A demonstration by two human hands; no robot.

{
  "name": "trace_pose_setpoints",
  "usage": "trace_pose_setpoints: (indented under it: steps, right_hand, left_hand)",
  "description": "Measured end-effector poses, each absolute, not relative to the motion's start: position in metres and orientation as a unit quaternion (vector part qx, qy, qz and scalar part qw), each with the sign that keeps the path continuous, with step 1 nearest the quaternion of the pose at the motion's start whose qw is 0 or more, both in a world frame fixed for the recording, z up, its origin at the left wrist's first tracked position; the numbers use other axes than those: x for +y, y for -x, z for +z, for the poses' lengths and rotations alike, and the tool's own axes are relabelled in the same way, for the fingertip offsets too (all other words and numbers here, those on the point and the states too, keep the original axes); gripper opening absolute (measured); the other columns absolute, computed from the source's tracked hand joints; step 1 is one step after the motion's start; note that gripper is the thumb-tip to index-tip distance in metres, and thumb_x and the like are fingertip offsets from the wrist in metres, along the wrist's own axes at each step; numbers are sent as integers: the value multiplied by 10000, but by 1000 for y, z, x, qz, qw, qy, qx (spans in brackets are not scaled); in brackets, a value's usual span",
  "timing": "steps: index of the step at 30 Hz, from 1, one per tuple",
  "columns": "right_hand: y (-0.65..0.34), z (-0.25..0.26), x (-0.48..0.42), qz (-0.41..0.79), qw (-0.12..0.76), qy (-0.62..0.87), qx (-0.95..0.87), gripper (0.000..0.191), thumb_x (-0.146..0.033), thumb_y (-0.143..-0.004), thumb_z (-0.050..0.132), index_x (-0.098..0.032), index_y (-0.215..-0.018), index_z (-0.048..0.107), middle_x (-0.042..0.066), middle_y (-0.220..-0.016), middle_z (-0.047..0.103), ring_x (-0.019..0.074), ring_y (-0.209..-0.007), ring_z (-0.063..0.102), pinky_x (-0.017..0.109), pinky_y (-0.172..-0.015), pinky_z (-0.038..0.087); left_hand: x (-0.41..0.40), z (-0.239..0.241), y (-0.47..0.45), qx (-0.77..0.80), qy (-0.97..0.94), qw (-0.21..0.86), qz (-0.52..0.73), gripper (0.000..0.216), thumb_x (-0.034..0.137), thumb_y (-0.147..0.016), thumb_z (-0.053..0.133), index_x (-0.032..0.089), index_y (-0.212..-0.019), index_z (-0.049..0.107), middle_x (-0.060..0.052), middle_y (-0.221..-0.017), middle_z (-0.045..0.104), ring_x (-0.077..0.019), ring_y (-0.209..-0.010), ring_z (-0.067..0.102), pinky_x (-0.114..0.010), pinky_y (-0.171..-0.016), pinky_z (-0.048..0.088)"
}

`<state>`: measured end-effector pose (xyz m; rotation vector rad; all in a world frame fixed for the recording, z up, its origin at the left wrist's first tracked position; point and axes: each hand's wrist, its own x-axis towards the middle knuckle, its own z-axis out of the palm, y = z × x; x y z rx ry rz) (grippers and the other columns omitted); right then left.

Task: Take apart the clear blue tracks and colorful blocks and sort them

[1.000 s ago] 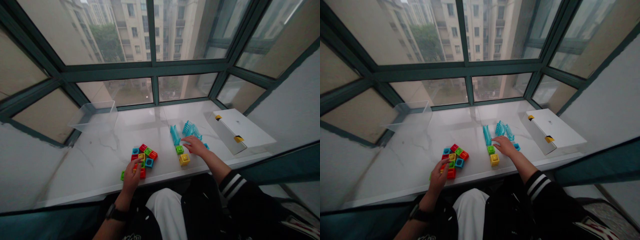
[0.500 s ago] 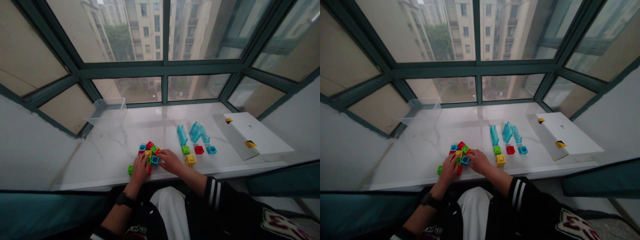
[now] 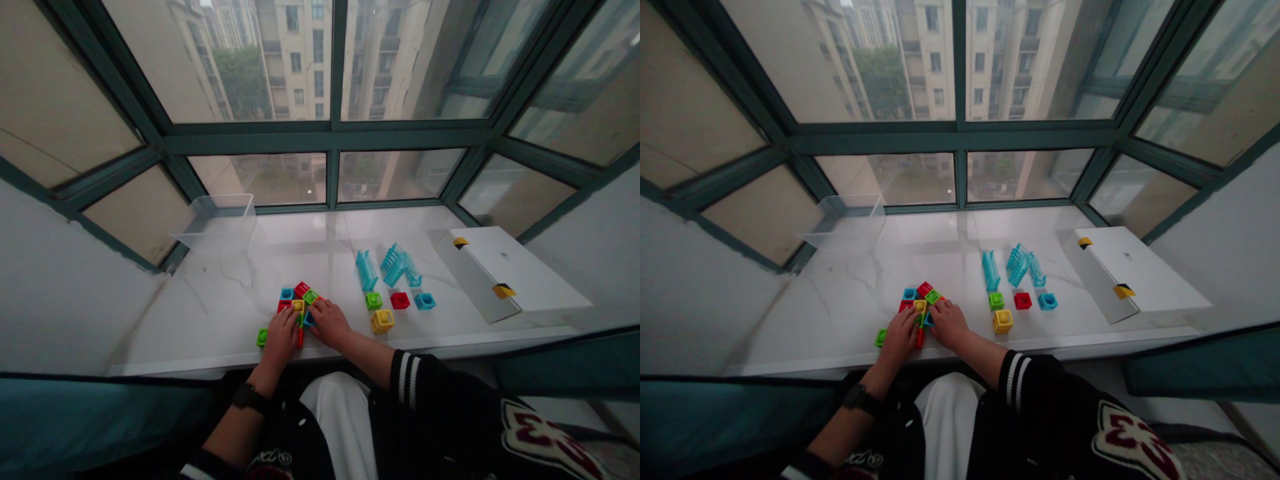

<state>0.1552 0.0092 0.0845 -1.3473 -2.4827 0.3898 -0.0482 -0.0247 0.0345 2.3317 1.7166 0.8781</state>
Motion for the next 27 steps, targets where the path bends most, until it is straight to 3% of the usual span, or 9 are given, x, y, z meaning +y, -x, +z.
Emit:
trace_pose_setpoints:
  steps: [5, 11, 15, 19, 22, 27]
  right_hand:
    - [-156, 85, 9, 161, 138, 475, -854, 344, -236, -789, 782, -229, -1116, 675, 151, -1309, 625, 356, -1174, 575, 508, -985, 522]
    - [-181, 79, 4, 232, 170, 346, -893, 476, -237, -700, 856, -189, -1143, 688, 157, -1307, 643, 349, -1242, 588, 516, -1097, 483]
    - [-201, 85, -4, 310, 229, 309, -870, 514, -188, -693, 860, -202, -1173, 678, 155, -1406, 604, 324, -1309, 579, 479, -1120, 483]
    - [-215, 106, -14, 398, 317, 343, -789, 470, -203, -777, 810, -229, -1215, 640, 94, -1266, 666, 252, -1176, 650, 436, -1065, 531]
    - [-220, 121, -19, 477, 378, 371, -701, 413, -275, -841, 786, -229, -1213, 613, 67, -1176, 688, 212, -1065, 693, 405, -1002, 573]
    - [-224, 130, -20, 555, 455, 360, -596, 474, -393, -833, 840, -254, -1190, 561, 49, -1139, 691, 215, -1087, 701, 429, -1038, 560]
  left_hand:
    - [-24, 35, 53, 563, -777, 55, 278, 372, 200, -987, 485, 218, -1303, 681, -139, -1450, 634, -311, -1351, 583, -556, -1165, 462]
    - [-18, 36, 56, 557, -787, 52, 260, 423, 112, -950, 460, 207, -1295, 687, -143, -1439, 636, -306, -1328, 592, -531, -1143, 479]
    - [-18, 40, 53, 565, -782, 59, 255, 422, 106, -939, 465, 202, -1280, 693, -150, -1439, 637, -316, -1328, 589, -542, -1135, 476]
    - [-21, 57, 47, 577, -763, 87, 278, 414, 124, -939, 475, 226, -1281, 684, -123, -1427, 648, -322, -1341, 575, -602, -1173, 411]
    - [-24, 78, 37, 546, -741, 167, 354, 373, 197, -998, 435, 236, -1284, 671, -113, -1359, 674, -286, -1302, 600, -542, -1159, 449]
    - [-29, 113, 11, 454, -667, 386, 447, 395, 437, -1061, 451, 238, -1363, 608, -118, -1357, 664, -282, -1257, 641, -495, -1102, 514]
